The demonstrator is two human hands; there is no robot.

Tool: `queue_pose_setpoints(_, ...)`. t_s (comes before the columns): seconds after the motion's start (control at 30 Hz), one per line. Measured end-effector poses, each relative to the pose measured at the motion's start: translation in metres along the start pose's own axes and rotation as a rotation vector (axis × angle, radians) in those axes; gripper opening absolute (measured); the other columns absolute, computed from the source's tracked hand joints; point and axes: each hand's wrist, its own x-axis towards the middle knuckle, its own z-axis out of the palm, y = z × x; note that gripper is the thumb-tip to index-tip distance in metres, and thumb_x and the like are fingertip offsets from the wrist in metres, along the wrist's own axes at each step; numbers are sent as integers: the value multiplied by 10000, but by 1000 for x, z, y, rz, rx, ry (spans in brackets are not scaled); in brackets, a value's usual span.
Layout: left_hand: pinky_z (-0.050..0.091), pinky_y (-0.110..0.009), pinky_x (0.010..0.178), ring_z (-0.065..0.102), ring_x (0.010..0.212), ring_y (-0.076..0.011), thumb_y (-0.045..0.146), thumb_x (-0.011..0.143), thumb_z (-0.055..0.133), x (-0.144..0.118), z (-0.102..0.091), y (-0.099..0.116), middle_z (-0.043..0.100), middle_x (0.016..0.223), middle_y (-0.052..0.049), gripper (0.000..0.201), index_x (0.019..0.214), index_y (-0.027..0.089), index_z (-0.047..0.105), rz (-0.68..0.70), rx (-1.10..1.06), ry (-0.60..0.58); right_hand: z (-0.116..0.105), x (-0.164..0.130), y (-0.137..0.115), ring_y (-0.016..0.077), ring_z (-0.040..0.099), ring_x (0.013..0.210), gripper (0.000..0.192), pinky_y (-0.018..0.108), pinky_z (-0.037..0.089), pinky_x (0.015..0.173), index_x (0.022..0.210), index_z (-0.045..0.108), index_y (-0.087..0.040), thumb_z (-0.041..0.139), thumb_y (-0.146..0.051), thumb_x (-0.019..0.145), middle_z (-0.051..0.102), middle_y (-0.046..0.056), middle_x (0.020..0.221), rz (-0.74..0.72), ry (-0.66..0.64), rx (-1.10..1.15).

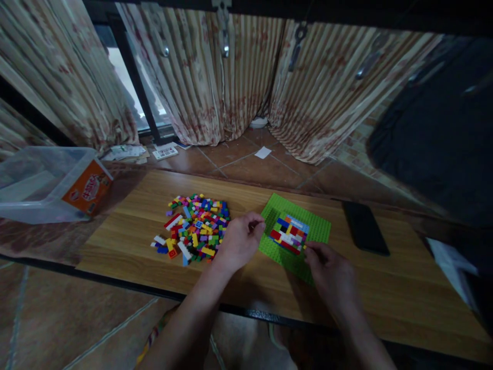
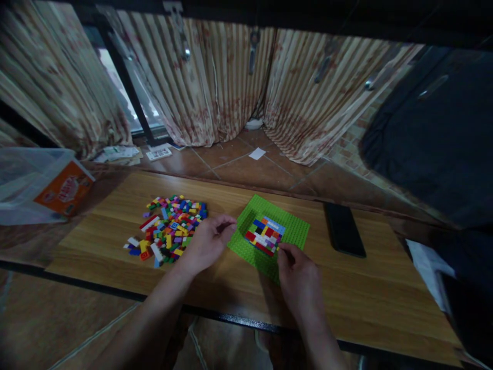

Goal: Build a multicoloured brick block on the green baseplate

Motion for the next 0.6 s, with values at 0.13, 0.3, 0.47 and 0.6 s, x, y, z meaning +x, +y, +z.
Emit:
queue_pose_setpoints(0.13, 423, -232, 608, 578, 653, -138, 222, 850, 516, 0, 4, 0, 651, 715, -8, 156, 830, 171, 662, 10, 52, -36, 3, 3, -5, 249, 692, 721, 321, 357, 498, 669, 903, 686, -183, 542, -463, 836, 743, 100, 832, -18, 7, 10)
queue_pose_setpoints(0.3, 412, -241, 595, 571, 642, -144, 233, 859, 506, 0, 2, -2, 629, 692, -6, 161, 830, 168, 650, 4, 80, -48, 3, 4, -5, 238, 692, 735, 299, 347, 501, 677, 903, 681, -192, 570, -458, 825, 742, 82, 851, 15, -14, 53)
queue_pose_setpoints(0.47, 417, -247, 618, 582, 658, -146, 213, 859, 507, -2, -1, 1, 651, 719, -10, 154, 838, 172, 654, -3, 106, -39, 2, 2, -2, 230, 685, 700, 316, 335, 494, 643, 887, 696, -191, 569, -475, 831, 735, 74, 808, 8, -33, 56)
queue_pose_setpoints(0.6, 419, -249, 626, 589, 666, -148, 213, 867, 502, -2, -1, 2, 652, 727, -9, 156, 853, 175, 652, -3, 123, -45, 4, 5, -1, 224, 673, 671, 318, 330, 492, 624, 855, 697, -185, 589, -480, 815, 725, 74, 772, 12, -8, 72)
